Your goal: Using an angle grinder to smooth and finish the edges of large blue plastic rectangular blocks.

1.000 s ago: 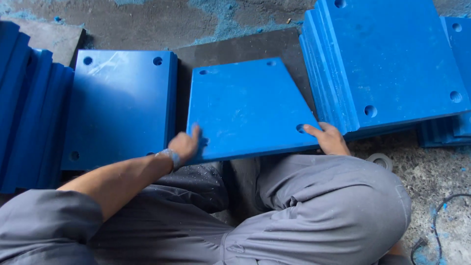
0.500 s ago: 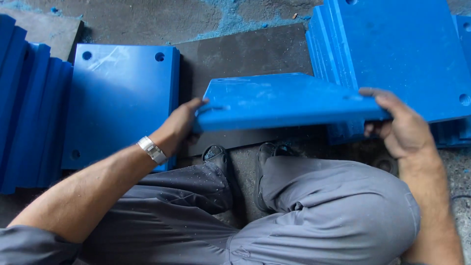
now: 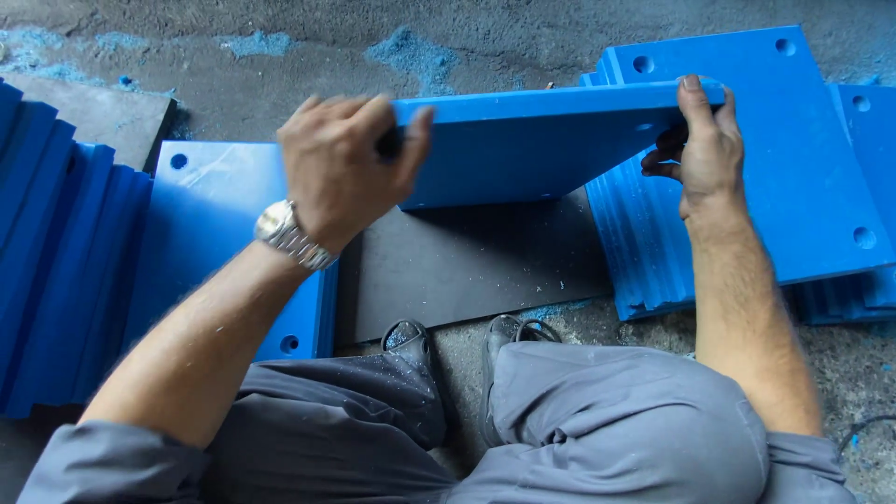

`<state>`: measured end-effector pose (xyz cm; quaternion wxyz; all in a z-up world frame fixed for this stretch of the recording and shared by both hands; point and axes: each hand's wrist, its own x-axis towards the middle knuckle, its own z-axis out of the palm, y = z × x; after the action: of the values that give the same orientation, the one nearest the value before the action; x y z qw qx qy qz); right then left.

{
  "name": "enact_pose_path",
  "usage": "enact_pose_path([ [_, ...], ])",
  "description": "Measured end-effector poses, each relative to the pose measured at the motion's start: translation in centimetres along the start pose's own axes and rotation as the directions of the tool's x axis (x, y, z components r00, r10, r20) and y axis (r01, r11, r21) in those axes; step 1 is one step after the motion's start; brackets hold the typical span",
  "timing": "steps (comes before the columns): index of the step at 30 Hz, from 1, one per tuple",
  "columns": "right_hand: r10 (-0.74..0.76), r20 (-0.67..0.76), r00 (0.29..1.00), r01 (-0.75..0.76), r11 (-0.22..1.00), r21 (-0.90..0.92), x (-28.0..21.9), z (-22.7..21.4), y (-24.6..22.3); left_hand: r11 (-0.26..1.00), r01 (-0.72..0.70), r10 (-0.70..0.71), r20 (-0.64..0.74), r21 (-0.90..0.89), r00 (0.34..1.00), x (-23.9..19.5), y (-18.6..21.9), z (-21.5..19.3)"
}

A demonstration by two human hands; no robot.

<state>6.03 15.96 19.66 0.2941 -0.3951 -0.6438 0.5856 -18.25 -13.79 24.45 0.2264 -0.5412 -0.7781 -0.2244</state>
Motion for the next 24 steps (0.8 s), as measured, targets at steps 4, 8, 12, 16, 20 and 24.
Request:
enact_pose_path([
  [4,-0.085,-0.006,0.996,0.084,0.996,-0.019,0.1,-0.2,0.8,0.967,-0.247,0.253,-0.138,0.060,0.958,4.1,3.5,2.6],
  [8,-0.157,-0.007,0.988,0.156,0.986,-0.050,-1.2,-0.4,0.9,0.951,-0.305,0.300,0.088,0.057,0.950,4.1,4.1,7.9],
  [12,-0.106,-0.022,0.994,0.106,0.994,-0.004,-2.2,-0.9,1.0,0.953,-0.298,0.272,0.259,0.063,0.927,3.3,4.4,8.1],
  [16,-0.383,-0.037,0.923,0.376,0.918,-0.124,-1.9,-1.3,1.9,0.934,-0.346,0.323,0.203,0.092,0.924,2.8,3.2,7.2],
  [20,-0.219,-0.155,0.963,0.172,0.949,-0.265,-1.6,-1.4,1.8,0.911,-0.381,0.356,0.164,0.157,0.920,1.5,-0.8,5.2],
  [24,-0.410,-0.097,0.907,0.359,0.873,-0.331,2.0,-3.3,6.5,0.948,-0.294,0.266,0.206,0.120,0.942,-0.7,-6.3,4.3],
])
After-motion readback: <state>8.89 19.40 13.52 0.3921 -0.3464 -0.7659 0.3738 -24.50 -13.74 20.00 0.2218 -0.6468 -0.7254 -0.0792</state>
